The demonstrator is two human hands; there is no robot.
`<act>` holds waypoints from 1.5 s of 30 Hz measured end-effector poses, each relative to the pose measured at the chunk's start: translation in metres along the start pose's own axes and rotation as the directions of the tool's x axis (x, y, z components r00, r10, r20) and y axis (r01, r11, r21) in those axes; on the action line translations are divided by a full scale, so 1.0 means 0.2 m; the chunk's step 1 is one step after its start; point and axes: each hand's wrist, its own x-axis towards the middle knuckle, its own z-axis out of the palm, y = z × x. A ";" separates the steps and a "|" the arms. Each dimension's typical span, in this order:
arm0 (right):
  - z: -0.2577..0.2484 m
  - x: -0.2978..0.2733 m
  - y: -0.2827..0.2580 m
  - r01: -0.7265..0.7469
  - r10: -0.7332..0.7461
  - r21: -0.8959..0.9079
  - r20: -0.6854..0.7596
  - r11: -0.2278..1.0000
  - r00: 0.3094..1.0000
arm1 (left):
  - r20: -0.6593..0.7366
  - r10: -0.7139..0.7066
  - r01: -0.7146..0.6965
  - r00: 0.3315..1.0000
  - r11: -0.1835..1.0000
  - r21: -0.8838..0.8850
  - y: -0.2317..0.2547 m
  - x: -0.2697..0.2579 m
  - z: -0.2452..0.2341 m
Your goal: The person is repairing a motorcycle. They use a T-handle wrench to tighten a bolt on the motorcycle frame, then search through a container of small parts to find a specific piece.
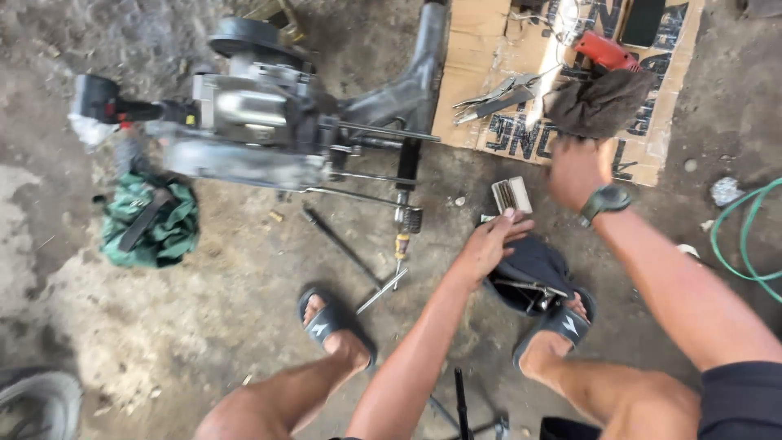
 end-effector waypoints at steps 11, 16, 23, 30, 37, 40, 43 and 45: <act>-1.21 -0.69 -1.19 -0.030 -0.308 0.599 0.452 0.800 0.837 | -0.456 -0.261 0.326 0.851 0.943 0.068 0.60 -1.32 -0.47; -1.73 -0.68 -1.78 -0.211 -0.265 0.805 0.411 0.555 0.872 | -0.538 -0.202 0.160 0.818 0.979 -0.123 0.93 -1.91 -0.88; -2.16 -0.60 -2.42 -0.387 -0.063 0.921 0.389 0.035 0.919 | -0.599 -0.088 0.023 0.796 0.993 -0.114 1.48 -2.40 -1.32; -2.49 -0.32 -2.72 -0.371 -0.008 0.928 0.370 -0.026 0.929 | -0.601 -0.052 0.049 0.798 0.999 -0.021 2.30 -2.64 -1.58; -2.75 0.13 -3.07 -0.419 0.052 0.898 0.429 -0.137 0.902 | -0.629 -0.037 0.135 0.777 0.985 0.110 2.79 -2.61 -2.03; -2.94 0.32 -3.18 -0.413 0.128 0.877 0.452 -0.246 0.883 | -0.584 -0.044 0.194 0.811 0.961 0.197 3.08 -2.51 -2.15; -3.00 0.52 -3.26 -0.369 0.234 0.878 0.445 -0.306 0.865 | -0.524 -0.029 0.206 0.851 0.937 0.283 3.35 -2.37 -2.23; -3.03 0.63 -3.34 -0.374 0.297 0.866 0.472 -0.332 0.830 | -0.484 -0.052 0.243 0.874 0.908 0.341 3.46 -2.30 -2.33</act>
